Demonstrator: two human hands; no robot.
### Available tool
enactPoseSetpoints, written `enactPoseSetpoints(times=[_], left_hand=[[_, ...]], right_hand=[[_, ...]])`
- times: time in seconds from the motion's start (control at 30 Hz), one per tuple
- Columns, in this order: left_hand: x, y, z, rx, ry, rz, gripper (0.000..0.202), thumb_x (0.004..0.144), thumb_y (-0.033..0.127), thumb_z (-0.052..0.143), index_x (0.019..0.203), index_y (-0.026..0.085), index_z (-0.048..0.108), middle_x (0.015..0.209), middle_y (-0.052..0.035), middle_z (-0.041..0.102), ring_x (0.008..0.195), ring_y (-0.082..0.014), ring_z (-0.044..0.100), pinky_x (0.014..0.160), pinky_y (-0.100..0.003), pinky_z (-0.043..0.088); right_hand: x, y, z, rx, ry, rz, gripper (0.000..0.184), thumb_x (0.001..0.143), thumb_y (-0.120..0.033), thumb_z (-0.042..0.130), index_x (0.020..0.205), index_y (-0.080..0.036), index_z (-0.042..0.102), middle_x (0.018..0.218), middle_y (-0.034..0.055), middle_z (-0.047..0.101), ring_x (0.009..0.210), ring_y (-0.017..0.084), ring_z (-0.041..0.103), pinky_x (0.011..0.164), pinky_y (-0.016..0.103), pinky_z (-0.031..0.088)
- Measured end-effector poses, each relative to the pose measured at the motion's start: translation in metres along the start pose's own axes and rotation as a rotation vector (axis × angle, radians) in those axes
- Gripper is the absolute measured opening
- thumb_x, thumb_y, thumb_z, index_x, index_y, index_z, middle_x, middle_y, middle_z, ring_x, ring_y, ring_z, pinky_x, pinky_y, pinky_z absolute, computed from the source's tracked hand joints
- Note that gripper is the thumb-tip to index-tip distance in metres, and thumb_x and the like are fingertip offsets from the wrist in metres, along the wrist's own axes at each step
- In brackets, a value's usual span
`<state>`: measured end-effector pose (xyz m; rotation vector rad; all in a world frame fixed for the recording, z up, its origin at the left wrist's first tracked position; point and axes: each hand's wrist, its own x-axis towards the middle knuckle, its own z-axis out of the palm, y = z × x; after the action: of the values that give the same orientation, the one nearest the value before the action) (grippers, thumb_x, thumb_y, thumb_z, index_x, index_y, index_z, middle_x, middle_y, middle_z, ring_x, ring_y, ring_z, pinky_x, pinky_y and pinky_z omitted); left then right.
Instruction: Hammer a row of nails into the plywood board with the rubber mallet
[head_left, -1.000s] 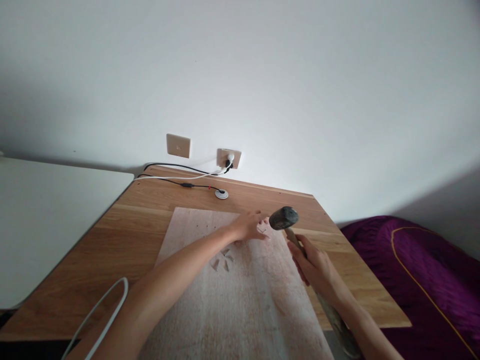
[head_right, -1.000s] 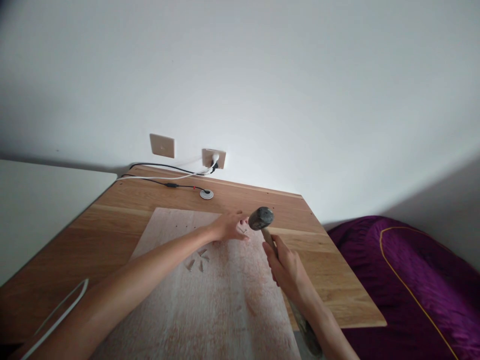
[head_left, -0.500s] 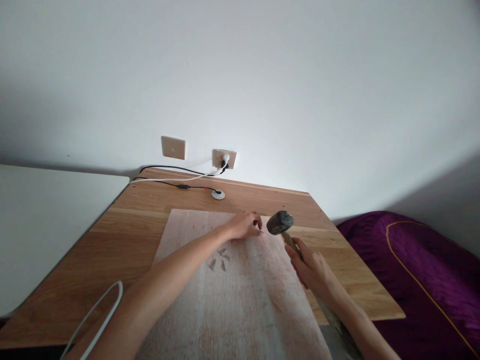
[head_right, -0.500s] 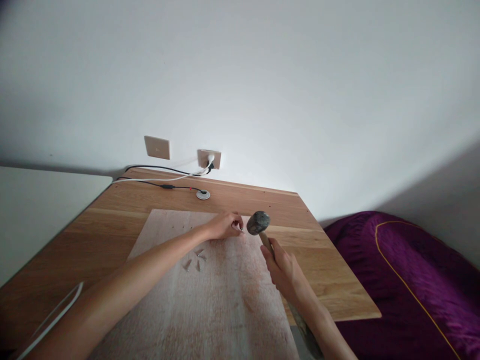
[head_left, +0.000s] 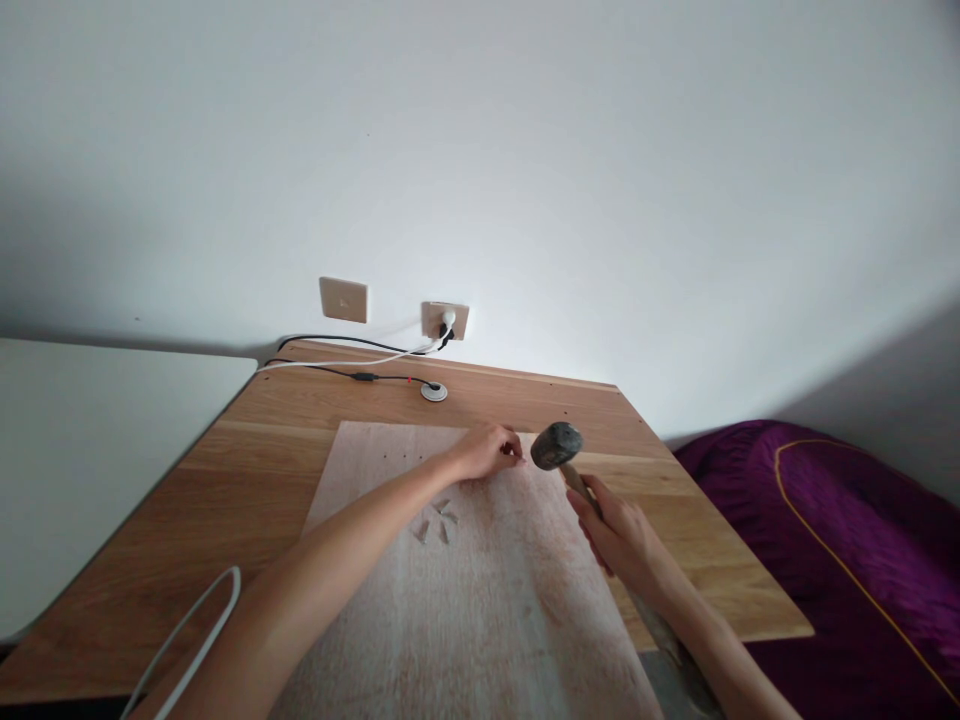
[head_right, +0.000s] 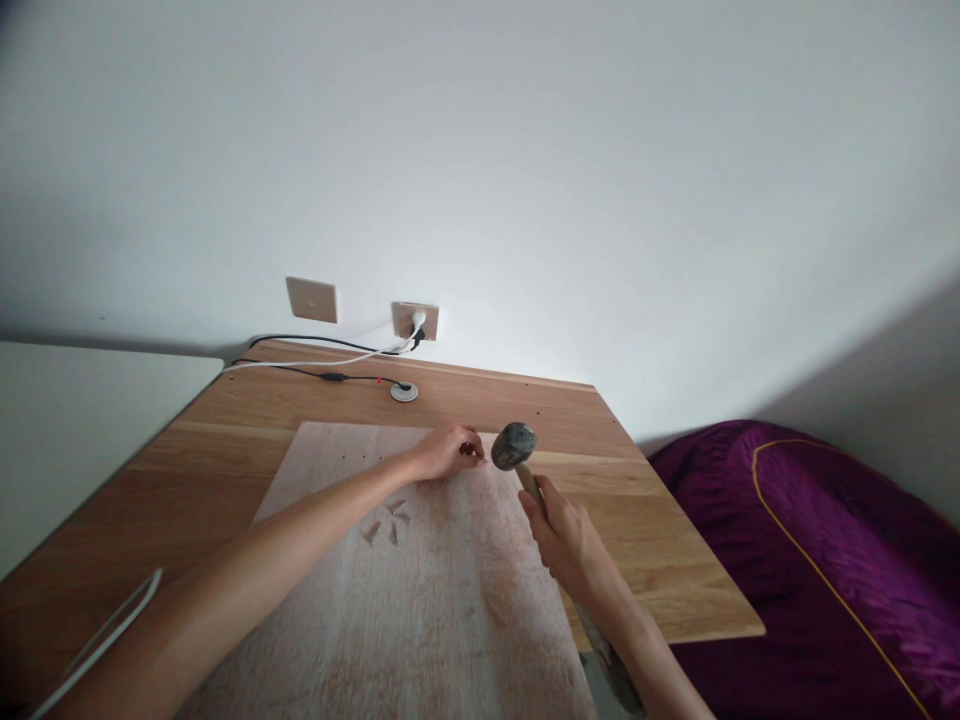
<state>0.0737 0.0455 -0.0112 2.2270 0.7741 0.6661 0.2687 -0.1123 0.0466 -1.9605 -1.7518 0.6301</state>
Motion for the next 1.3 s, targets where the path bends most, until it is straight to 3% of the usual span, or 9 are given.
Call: enactPoseSetpoints(times=[0.2, 0.33, 0.4, 0.63, 0.8, 0.9, 1.0, 1.13, 1.3], left_hand=[[0.000, -0.001, 0.000, 0.023, -0.027, -0.017, 0.013, 0.086, 0.027, 0.076, 0.094, 0.017, 0.080, 0.095, -0.0067, 0.075, 0.085, -0.0194, 0.069, 0.076, -0.028, 0.047], [0.000, 0.000, 0.002, 0.038, 0.030, -0.060, 0.068, 0.067, 0.048, 0.093, 0.125, 0.020, 0.070, 0.115, -0.0084, 0.068, 0.099, -0.0250, 0.068, 0.089, -0.033, 0.051], [0.000, 0.001, 0.002, 0.001, 0.070, -0.065, 0.075, 0.065, 0.050, 0.092, 0.129, 0.019, 0.066, 0.116, -0.0089, 0.066, 0.102, -0.0252, 0.067, 0.091, -0.034, 0.052], [-0.004, 0.009, -0.007, -0.105, 0.054, -0.112, 0.052, 0.080, 0.046, 0.075, 0.121, 0.016, 0.062, 0.108, -0.0063, 0.066, 0.089, -0.0201, 0.064, 0.077, -0.030, 0.050], [0.000, 0.011, -0.012, -0.136, 0.118, -0.165, 0.022, 0.096, 0.034, 0.050, 0.099, 0.018, 0.065, 0.087, -0.0006, 0.066, 0.084, -0.0172, 0.062, 0.075, -0.027, 0.046], [-0.005, 0.011, -0.019, -0.040, 0.078, -0.080, 0.015, 0.093, 0.023, 0.053, 0.089, 0.017, 0.066, 0.079, -0.0004, 0.066, 0.077, -0.0160, 0.062, 0.071, -0.026, 0.045], [-0.024, 0.015, -0.036, 0.131, -0.070, 0.117, 0.011, 0.083, 0.012, 0.063, 0.088, 0.017, 0.071, 0.081, -0.0018, 0.070, 0.074, -0.0154, 0.062, 0.070, -0.025, 0.044], [-0.062, 0.030, -0.070, 0.373, -0.226, 0.241, 0.021, 0.085, 0.007, 0.060, 0.087, 0.022, 0.074, 0.084, -0.0016, 0.071, 0.075, -0.0159, 0.065, 0.070, -0.026, 0.045], [-0.101, 0.055, -0.093, 0.629, -0.278, 0.329, 0.024, 0.085, -0.002, 0.060, 0.083, 0.021, 0.070, 0.083, -0.0014, 0.068, 0.080, -0.0193, 0.066, 0.078, -0.031, 0.047]], right_hand=[[0.001, -0.008, -0.010, 0.017, 0.006, -0.011, 0.045, 0.096, -0.060, 0.040, 0.109, -0.022, 0.061, 0.051, -0.0076, 0.055, 0.036, 0.016, 0.056, 0.038, 0.025, 0.044], [0.002, -0.011, -0.009, 0.020, 0.050, -0.029, 0.047, 0.098, -0.061, 0.038, 0.113, -0.023, 0.061, 0.053, -0.0069, 0.056, 0.036, 0.016, 0.056, 0.040, 0.026, 0.044], [0.005, -0.009, -0.005, -0.003, 0.033, -0.064, 0.046, 0.100, -0.058, 0.037, 0.115, -0.022, 0.062, 0.055, -0.0052, 0.059, 0.038, 0.017, 0.058, 0.043, 0.026, 0.045], [0.009, 0.004, -0.002, -0.050, -0.009, -0.063, 0.046, 0.098, -0.055, 0.038, 0.113, -0.020, 0.065, 0.056, -0.0041, 0.061, 0.037, 0.016, 0.057, 0.041, 0.025, 0.041], [-0.016, 0.009, -0.003, 0.026, -0.019, 0.013, 0.053, 0.098, -0.063, 0.037, 0.117, -0.020, 0.062, 0.051, -0.0074, 0.055, 0.035, 0.016, 0.054, 0.038, 0.025, 0.042], [-0.033, 0.016, 0.009, 0.069, -0.073, 0.046, 0.052, 0.100, -0.063, 0.036, 0.119, -0.022, 0.061, 0.053, -0.0074, 0.056, 0.037, 0.017, 0.056, 0.037, 0.025, 0.041], [-0.041, 0.026, 0.022, 0.051, -0.023, 0.025, 0.053, 0.100, -0.063, 0.034, 0.117, -0.022, 0.062, 0.059, -0.0014, 0.065, 0.051, 0.023, 0.070, 0.048, 0.030, 0.051], [-0.043, 0.034, 0.031, 0.033, 0.062, -0.021, 0.047, 0.101, -0.058, 0.037, 0.117, -0.023, 0.064, 0.098, 0.0118, 0.081, 0.098, 0.032, 0.079, 0.080, 0.036, 0.059], [-0.045, 0.036, 0.033, 0.037, 0.029, 0.011, 0.049, 0.101, -0.054, 0.035, 0.127, -0.021, 0.060, 0.112, 0.0161, 0.080, 0.106, 0.035, 0.077, 0.085, 0.043, 0.059]])
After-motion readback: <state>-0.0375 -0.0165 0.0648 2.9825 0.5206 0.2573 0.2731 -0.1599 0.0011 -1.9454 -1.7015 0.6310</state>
